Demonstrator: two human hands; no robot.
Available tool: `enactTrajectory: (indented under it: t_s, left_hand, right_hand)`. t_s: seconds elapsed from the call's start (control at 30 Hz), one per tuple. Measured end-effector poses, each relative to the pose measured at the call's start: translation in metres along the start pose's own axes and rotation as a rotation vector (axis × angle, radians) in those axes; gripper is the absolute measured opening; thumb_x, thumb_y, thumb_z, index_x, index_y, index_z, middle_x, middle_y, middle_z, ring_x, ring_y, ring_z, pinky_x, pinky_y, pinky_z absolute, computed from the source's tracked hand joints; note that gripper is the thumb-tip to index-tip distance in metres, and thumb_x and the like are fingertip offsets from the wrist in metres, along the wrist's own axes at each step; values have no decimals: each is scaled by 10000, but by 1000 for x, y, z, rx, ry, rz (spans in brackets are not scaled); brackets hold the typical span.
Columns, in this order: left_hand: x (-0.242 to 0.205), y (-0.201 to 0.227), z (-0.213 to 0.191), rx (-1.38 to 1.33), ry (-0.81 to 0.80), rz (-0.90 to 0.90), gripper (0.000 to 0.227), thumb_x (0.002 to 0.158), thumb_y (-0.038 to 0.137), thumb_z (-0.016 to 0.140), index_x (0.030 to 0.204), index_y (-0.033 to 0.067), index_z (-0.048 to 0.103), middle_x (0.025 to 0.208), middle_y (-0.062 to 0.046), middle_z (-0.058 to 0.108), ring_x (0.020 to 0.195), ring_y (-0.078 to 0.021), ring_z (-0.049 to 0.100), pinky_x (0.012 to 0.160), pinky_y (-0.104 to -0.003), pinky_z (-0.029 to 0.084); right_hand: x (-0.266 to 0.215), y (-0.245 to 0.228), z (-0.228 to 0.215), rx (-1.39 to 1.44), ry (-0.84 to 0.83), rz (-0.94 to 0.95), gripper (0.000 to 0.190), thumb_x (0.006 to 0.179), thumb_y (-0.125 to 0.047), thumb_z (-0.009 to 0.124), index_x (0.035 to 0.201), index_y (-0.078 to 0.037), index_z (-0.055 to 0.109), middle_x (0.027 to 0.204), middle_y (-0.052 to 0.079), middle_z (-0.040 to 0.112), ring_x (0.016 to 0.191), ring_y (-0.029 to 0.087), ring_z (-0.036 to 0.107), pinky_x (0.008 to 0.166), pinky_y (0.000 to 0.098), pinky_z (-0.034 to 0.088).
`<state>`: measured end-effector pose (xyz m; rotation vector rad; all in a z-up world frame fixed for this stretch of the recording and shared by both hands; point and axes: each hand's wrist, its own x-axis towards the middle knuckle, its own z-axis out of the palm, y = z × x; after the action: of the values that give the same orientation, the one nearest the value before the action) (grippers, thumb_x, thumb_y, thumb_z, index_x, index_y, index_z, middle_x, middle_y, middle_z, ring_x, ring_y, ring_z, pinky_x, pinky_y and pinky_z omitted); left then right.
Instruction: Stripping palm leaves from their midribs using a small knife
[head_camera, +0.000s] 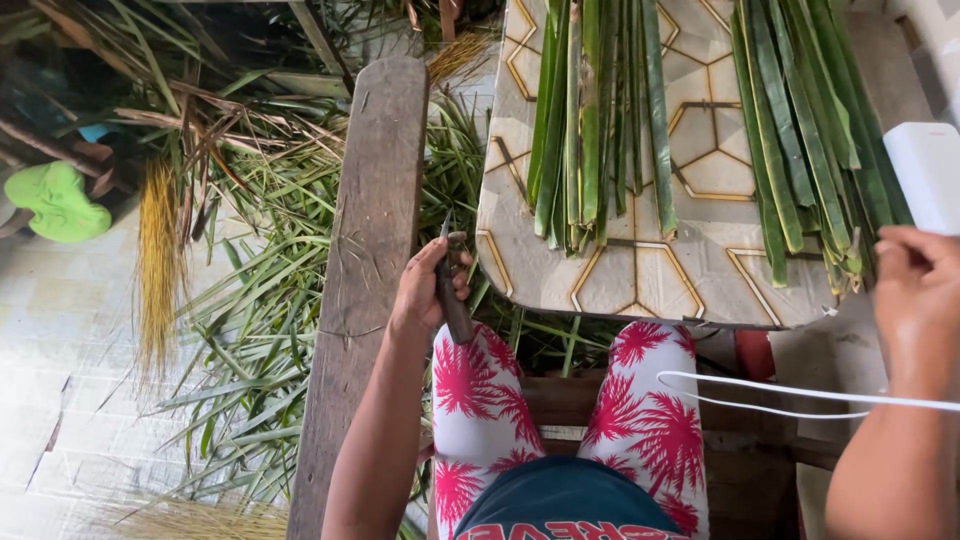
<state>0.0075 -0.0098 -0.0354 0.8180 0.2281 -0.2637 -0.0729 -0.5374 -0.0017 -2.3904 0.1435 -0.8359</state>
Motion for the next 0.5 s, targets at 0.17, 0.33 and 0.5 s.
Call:
enactTrajectory:
  t_s: [0.17, 0.33, 0.5]
  left_hand:
    - [2, 3, 2, 33, 2, -17, 239, 960, 207, 537, 1101, 19, 582, 755, -141, 625, 443, -154, 463, 386, -271, 386]
    - [-1, 8, 8, 65, 29, -20, 250, 967, 208, 536, 1106, 4, 582, 754, -135, 621, 450, -147, 469, 388, -263, 398]
    - [2, 7, 4, 41, 40, -27, 257, 963, 211, 545, 1107, 2, 587, 739, -141, 619, 441, -157, 462, 383, -277, 397]
  right_hand:
    - [55, 122, 13, -1, 15, -41, 105, 1220, 6, 593, 1258, -18, 688, 1152, 132, 629, 953, 248, 527, 882, 341, 406]
    - [102, 77, 30, -37, -15, -143, 151, 1122, 66, 595, 1187, 39, 729, 1133, 190, 652, 990, 293, 603, 900, 353, 460]
    - [125, -96, 46, -423, -505, 281, 675, 1035, -422, 413, 1497, 40, 246, 1515, 324, 201, 1352, 522, 172, 1079, 654, 201]
